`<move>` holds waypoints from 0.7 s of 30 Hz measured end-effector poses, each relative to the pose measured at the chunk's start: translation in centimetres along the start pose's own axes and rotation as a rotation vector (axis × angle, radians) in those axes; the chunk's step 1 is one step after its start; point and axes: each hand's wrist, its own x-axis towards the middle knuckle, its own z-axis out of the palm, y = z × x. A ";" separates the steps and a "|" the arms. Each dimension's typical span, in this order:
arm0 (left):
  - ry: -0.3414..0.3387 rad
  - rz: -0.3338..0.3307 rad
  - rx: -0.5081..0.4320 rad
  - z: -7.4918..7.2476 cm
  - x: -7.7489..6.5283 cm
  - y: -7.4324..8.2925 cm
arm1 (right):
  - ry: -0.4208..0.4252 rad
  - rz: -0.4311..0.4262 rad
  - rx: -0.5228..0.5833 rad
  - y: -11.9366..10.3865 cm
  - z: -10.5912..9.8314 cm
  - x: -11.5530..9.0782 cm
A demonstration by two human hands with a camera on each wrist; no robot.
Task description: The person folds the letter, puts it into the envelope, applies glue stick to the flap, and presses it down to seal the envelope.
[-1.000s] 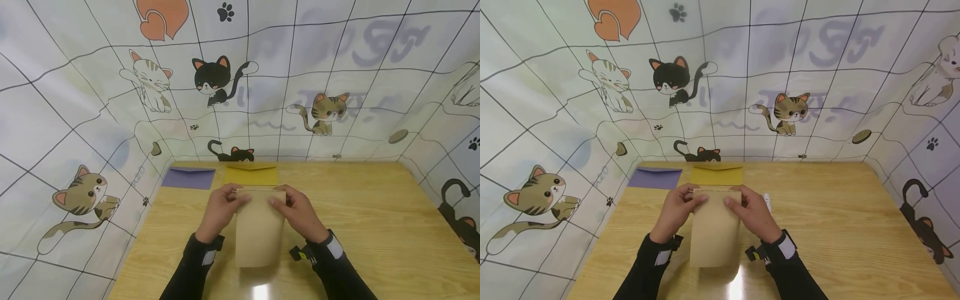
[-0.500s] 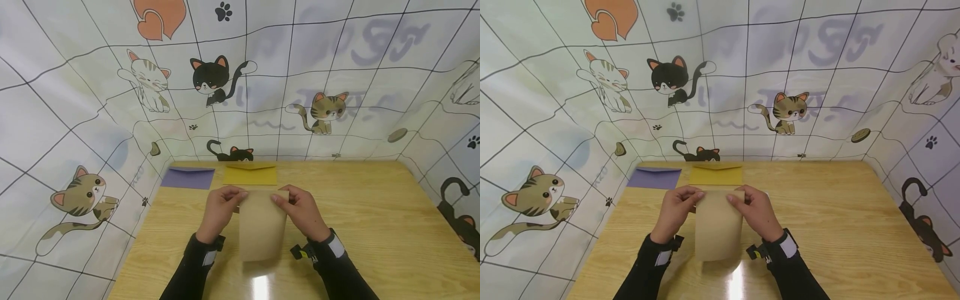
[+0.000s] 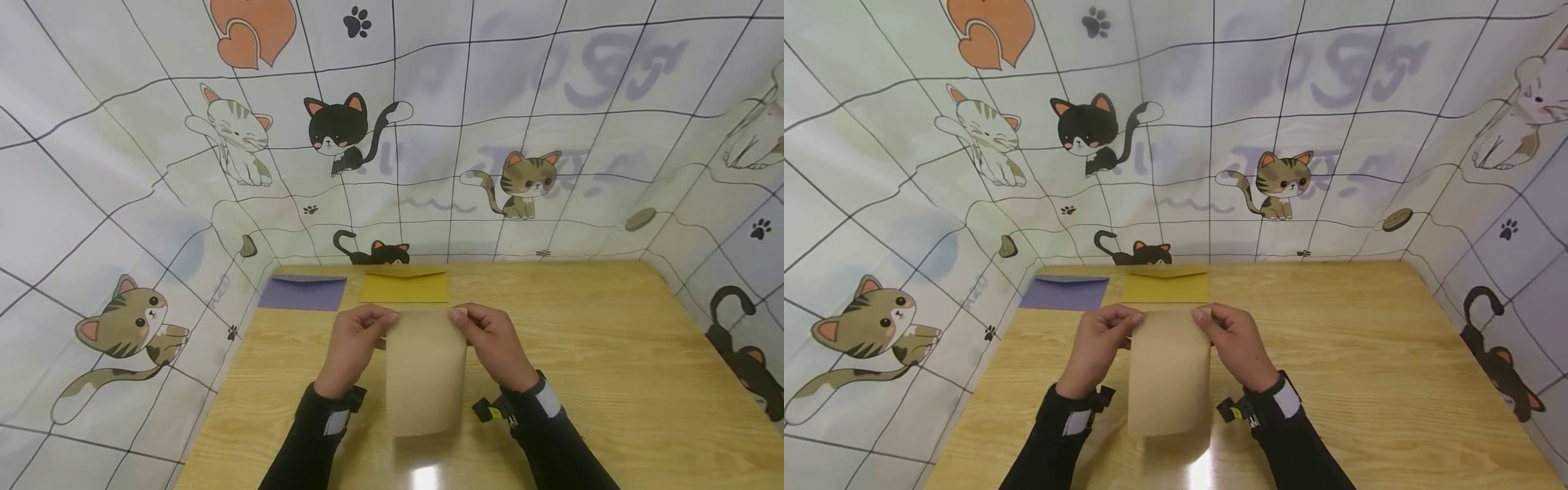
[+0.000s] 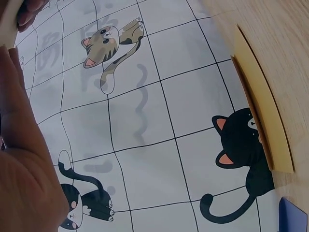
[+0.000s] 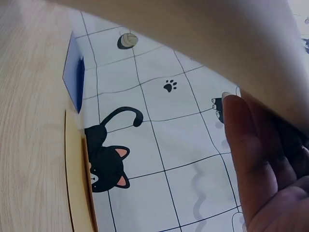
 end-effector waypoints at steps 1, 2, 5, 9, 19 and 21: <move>0.002 -0.002 0.003 0.0 0.0 0.0 | 0.002 -0.009 0.001 0.0 0.0 0.0; 0.004 -0.002 0.005 0.0 0.0 0.0 | 0.008 -0.015 -0.003 0.0 -0.1 0.0; 0.013 -0.002 -0.002 -0.1 -0.1 0.1 | 0.003 -0.020 0.020 -0.1 -0.3 -0.1; 0.036 0.003 -0.018 -0.1 -0.1 0.0 | -0.044 -0.021 0.068 -0.2 -0.5 -0.4; 0.029 0.080 0.138 -0.4 0.3 -0.7 | 0.116 -0.230 -0.237 0.1 0.4 -0.3; 0.009 0.087 0.246 -0.7 0.1 -0.6 | 0.115 -0.260 -0.346 0.0 0.5 -0.4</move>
